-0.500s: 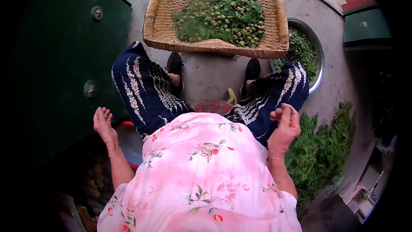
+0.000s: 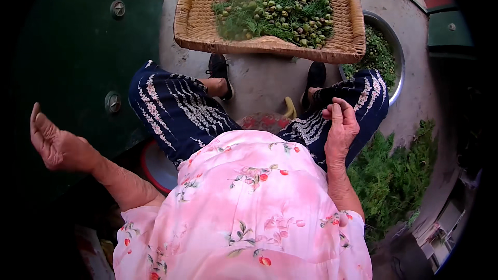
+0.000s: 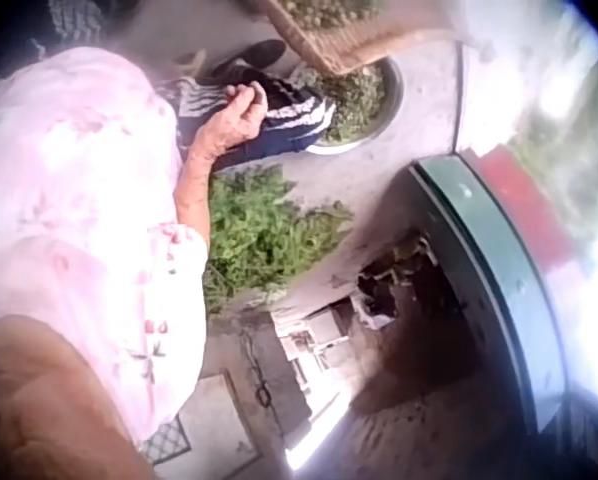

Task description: The person cleans seed pods by tossing them in a hand-held woven tray to remove small debris and then picking out pieces of green leaves by hand, placing the leaves into a metal bowl.

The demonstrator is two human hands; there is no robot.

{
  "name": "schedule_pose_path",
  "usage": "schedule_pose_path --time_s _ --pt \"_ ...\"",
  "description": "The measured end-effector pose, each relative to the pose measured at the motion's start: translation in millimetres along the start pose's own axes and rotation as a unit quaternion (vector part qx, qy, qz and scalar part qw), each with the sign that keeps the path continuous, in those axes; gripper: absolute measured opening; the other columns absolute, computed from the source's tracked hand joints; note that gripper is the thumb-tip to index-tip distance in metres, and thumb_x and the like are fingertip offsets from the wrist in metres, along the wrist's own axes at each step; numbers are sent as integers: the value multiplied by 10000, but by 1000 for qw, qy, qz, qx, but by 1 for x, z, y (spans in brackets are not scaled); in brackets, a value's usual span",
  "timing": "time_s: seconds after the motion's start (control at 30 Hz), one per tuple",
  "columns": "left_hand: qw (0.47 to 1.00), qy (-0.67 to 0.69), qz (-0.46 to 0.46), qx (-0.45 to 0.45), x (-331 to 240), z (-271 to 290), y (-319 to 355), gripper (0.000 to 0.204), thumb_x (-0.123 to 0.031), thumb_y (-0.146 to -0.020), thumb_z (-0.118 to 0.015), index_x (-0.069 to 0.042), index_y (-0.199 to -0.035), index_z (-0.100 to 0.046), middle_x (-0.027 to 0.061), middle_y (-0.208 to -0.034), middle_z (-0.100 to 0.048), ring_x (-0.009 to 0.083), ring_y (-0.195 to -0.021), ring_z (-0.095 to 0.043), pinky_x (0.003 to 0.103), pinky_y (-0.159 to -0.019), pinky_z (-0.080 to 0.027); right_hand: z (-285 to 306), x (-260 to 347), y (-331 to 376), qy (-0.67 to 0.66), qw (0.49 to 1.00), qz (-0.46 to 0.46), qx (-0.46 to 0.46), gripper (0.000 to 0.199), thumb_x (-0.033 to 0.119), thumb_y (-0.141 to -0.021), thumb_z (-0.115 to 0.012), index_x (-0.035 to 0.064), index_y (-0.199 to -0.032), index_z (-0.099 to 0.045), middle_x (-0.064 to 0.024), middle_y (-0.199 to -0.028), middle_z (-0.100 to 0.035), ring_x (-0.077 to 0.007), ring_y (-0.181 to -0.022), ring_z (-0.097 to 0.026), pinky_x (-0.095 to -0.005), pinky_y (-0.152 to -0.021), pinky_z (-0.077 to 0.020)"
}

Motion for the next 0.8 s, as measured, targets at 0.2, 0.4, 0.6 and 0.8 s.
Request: schedule_pose_path --time_s 0.2,0.4,0.6,0.8 --pt "610 -75 -229 755 -28 -170 288 360 -417 -850 -569 -99 -972 -688 71 -940 -681 243 -955 -626 370 -826 -462 -1 10 5 21 999 -6 35 157 76 -934 -544 -5 -1049 -615 -18 -828 -620 -81 -700 -589 -201 -668 -487" --pt "730 -14 -33 683 -29 -143 145 387 -263 -857 -604 -27 -1161 -564 177 -1038 -635 356 -923 -604 388 -823 -483 5 6 11 39 998 -6 47 142 62 -928 -545 -10 -1022 -624 -16 -812 -616 -77 -685 -587 -199 -661 -488" --pt "926 -73 -3 371 41 -104 41 411 -255 -861 -646 -81 -1225 -566 119 -1214 -582 285 -1102 -563 373 -942 -439 -16 6 0 40 996 -15 78 145 61 -921 -555 -14 -1023 -625 -14 -814 -611 -75 -680 -585 -192 -646 -481" --pt "898 -79 58 429 80 -115 94 401 -243 -864 -650 -59 -1212 -580 151 -1286 -533 287 -1189 -514 353 -980 -425 -4 15 -2 51 998 9 44 148 50 -924 -551 -12 -1040 -619 -19 -846 -617 -79 -718 -595 -192 -682 -487"
Point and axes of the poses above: each hand's wrist, its own y-axis away from the middle knuckle, its own z-axis out of the back of the hand, x = y × z, the point moved 6 cm from there along -y, towards the middle knuckle
